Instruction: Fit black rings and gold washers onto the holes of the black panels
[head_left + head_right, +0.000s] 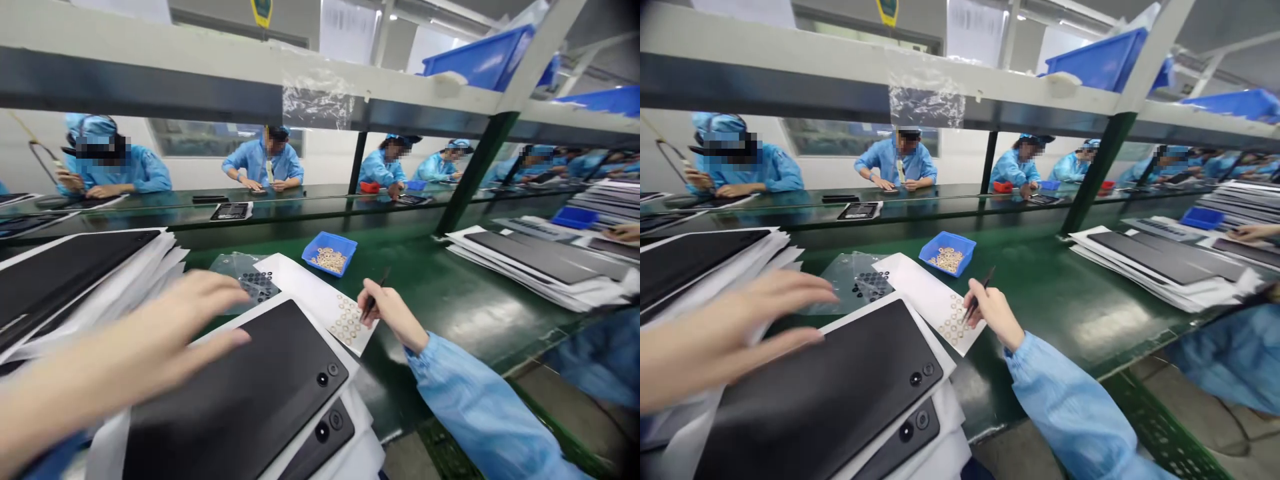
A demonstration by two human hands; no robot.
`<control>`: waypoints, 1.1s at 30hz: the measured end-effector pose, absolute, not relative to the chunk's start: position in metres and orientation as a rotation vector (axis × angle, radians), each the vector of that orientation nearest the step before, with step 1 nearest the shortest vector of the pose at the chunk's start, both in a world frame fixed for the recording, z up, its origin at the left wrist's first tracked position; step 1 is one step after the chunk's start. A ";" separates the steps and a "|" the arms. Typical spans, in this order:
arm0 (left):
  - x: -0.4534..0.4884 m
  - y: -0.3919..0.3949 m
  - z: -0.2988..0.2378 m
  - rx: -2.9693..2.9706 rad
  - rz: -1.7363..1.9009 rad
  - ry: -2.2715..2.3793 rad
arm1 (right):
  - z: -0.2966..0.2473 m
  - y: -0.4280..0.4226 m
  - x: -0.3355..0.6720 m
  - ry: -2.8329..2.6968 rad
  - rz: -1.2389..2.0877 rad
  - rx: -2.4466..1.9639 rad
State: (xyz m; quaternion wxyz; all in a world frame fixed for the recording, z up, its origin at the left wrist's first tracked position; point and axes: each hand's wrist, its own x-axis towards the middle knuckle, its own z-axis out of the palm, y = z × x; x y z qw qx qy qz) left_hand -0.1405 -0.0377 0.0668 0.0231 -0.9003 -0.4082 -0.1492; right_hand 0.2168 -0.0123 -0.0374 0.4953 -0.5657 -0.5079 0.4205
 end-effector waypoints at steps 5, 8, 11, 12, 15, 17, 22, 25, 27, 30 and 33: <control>-0.022 -0.008 0.028 -3.192 -0.193 -0.632 | -0.055 -0.002 0.216 -1.293 1.005 -1.359; 0.010 0.024 0.001 -3.232 -0.164 -0.597 | -0.064 0.001 0.214 -1.282 0.976 -1.368; 0.020 0.044 -0.023 -3.263 -0.127 -0.625 | -0.073 0.004 0.214 -1.253 0.941 -1.386; 0.020 0.047 -0.028 -3.273 -0.120 -0.633 | -0.076 0.005 0.214 -1.245 0.928 -1.388; 0.017 0.047 -0.035 -3.297 -0.125 -0.647 | -0.080 0.006 0.213 -1.234 0.900 -1.384; 0.017 0.045 -0.035 -3.306 -0.137 -0.661 | -0.080 0.006 0.212 -1.234 0.886 -1.383; 0.017 0.044 -0.032 -3.321 -0.152 -0.682 | -0.077 0.003 0.209 -1.265 0.839 -1.409; 0.018 0.044 -0.032 -3.322 -0.143 -0.685 | -0.075 0.001 0.208 -1.280 0.817 -1.425; 0.018 0.044 -0.032 -3.319 -0.134 -0.685 | -0.076 0.001 0.208 -1.280 0.807 -1.430; 0.018 0.043 -0.032 -3.309 -0.124 -0.684 | -0.077 0.001 0.208 -1.279 0.799 -1.430; 0.017 0.044 -0.033 -3.294 -0.122 -0.684 | -0.078 0.002 0.208 -1.278 0.804 -1.422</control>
